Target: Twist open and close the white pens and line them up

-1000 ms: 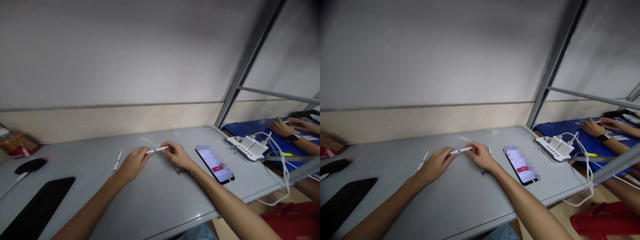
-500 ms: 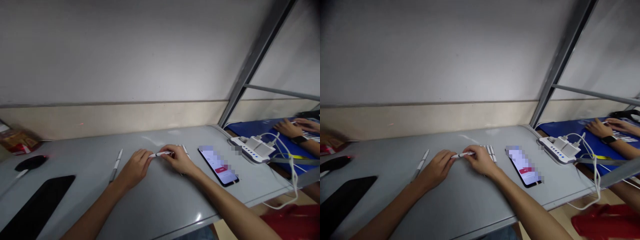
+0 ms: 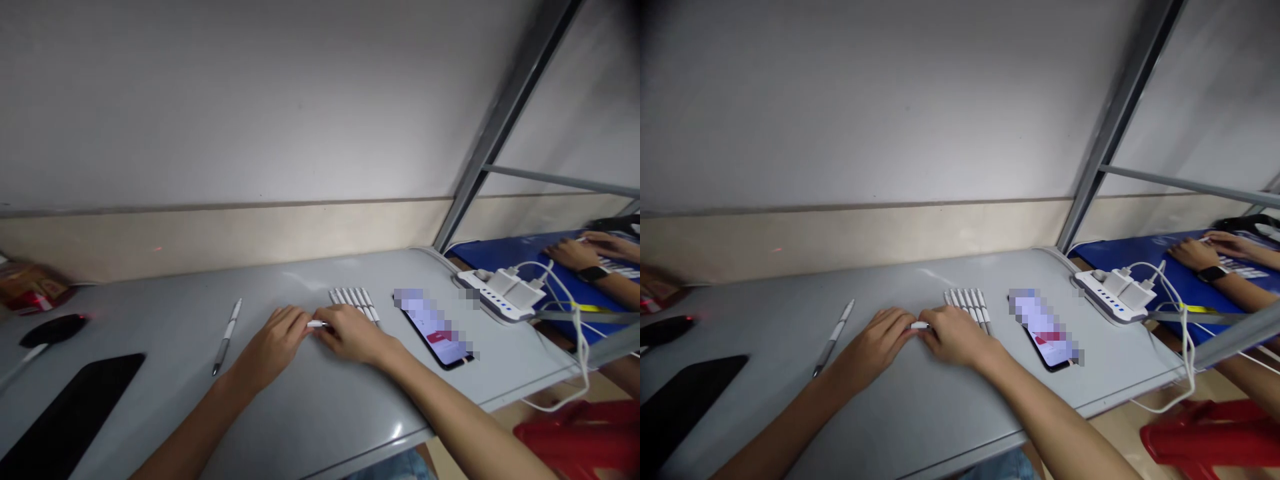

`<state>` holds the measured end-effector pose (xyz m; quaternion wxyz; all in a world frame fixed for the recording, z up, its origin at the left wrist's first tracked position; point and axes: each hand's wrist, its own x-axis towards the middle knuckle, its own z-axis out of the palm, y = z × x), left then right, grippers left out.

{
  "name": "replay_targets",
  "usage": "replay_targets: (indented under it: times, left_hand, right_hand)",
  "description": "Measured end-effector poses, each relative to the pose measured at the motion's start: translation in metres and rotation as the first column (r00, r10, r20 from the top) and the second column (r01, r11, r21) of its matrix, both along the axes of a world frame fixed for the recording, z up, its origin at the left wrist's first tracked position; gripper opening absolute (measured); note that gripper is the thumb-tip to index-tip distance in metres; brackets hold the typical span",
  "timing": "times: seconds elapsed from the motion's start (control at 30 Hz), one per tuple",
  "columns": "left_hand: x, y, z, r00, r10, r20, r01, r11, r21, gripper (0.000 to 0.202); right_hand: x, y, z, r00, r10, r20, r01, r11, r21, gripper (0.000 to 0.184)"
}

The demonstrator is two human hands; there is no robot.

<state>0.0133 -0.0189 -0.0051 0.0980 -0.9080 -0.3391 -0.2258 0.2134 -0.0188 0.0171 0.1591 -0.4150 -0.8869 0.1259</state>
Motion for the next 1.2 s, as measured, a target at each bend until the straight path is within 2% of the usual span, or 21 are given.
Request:
replay_targets:
  times: [0.1,0.2,0.4,0.57,0.73,0.83,1.0,1.1,1.2]
  left_hand:
    - [0.002,0.0,0.0,1.0,-0.022,0.014,0.022,1.0,-0.003,0.02]
    - [0.001,0.001,0.001,0.999,0.014,-0.031,-0.014,1.0,-0.008,0.018]
    - [-0.002,-0.002,0.007,0.987,0.061,-0.151,-0.062,0.998,-0.002,0.021]
    - [-0.001,-0.005,0.01,0.991,0.033,-0.127,-0.037,0.999,-0.03,0.024]
    - [-0.001,-0.004,0.01,0.987,0.04,-0.157,-0.037,0.999,0.022,0.022]
    - [-0.002,-0.004,0.009,0.987,0.06,-0.147,-0.053,0.997,0.049,0.021]
    - [-0.001,-0.005,0.006,0.996,0.084,0.0,-0.084,0.994,-0.069,0.022]
    - [-0.001,-0.004,0.002,0.993,0.096,0.069,-0.084,0.985,-0.15,0.022]
    - [-0.001,-0.001,-0.003,0.986,0.127,0.11,-0.102,0.973,-0.209,0.023]
  right_hand:
    - [0.0,-0.001,0.001,0.999,-0.002,0.041,0.002,1.0,0.012,0.021]
    - [0.0,-0.002,0.0,0.999,-0.024,0.042,0.025,0.999,-0.027,0.021]
    - [0.001,0.001,-0.002,0.993,0.028,-0.118,-0.048,0.984,-0.17,0.028]
    - [0.002,0.004,-0.001,0.971,0.016,-0.237,-0.084,0.957,-0.279,0.042]
    - [0.004,0.001,0.0,0.982,0.036,-0.188,-0.077,0.973,-0.218,0.044]
    - [0.002,-0.001,0.0,0.994,0.066,-0.091,-0.077,0.989,-0.129,0.047]
    - [-0.005,-0.004,-0.003,0.983,-0.013,0.183,-0.004,0.996,0.094,0.045]
    - [-0.007,-0.003,-0.004,0.952,-0.005,0.307,-0.043,0.988,0.15,0.035]
    - [-0.007,-0.001,-0.004,0.934,0.012,0.357,-0.085,0.979,0.188,0.032]
